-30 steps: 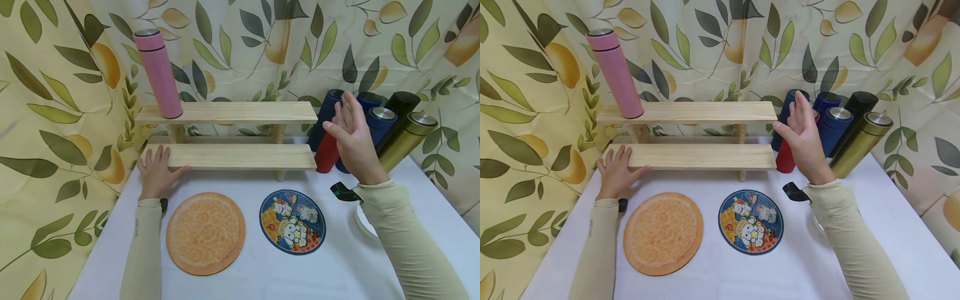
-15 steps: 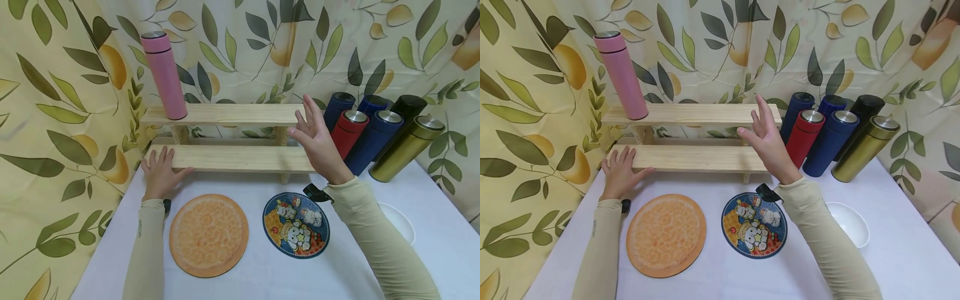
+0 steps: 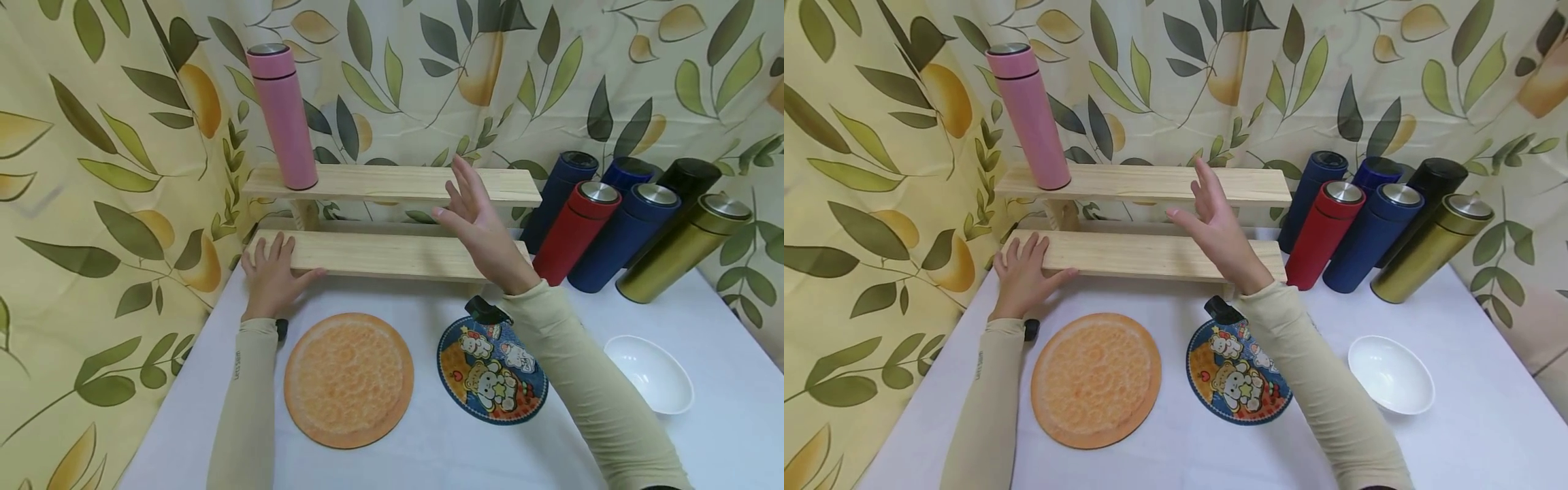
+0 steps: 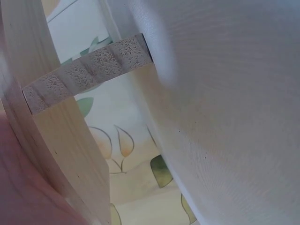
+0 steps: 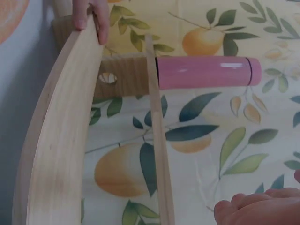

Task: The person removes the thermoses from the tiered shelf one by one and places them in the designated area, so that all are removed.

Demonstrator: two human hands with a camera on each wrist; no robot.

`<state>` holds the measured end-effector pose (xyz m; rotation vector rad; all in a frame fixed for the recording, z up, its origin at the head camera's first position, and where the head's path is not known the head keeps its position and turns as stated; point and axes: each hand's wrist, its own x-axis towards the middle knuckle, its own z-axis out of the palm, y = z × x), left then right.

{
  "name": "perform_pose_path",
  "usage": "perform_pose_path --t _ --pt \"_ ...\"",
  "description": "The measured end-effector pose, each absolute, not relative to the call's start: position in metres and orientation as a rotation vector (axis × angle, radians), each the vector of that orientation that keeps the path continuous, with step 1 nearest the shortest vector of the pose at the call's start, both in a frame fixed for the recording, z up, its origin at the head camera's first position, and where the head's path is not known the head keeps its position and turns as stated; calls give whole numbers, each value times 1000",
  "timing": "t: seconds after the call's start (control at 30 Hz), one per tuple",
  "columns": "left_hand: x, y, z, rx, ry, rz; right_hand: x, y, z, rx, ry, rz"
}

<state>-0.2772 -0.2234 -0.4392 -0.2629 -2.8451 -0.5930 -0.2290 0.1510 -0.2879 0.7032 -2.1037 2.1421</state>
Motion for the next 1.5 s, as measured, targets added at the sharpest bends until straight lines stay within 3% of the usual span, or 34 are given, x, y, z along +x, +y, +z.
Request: perform_pose_path --t 0.23,1.2,1.5 --pt "-276 -224 -438 -248 -2856 -558 -243 123 -287 734 -2096 2185" --pt "-277 -218 -444 -239 -2849 -550 -295 8 -285 449 -2124 2280" --pt "-277 -222 -441 -240 -2817 -521 -315 -27 -269 451 -2224 2209"
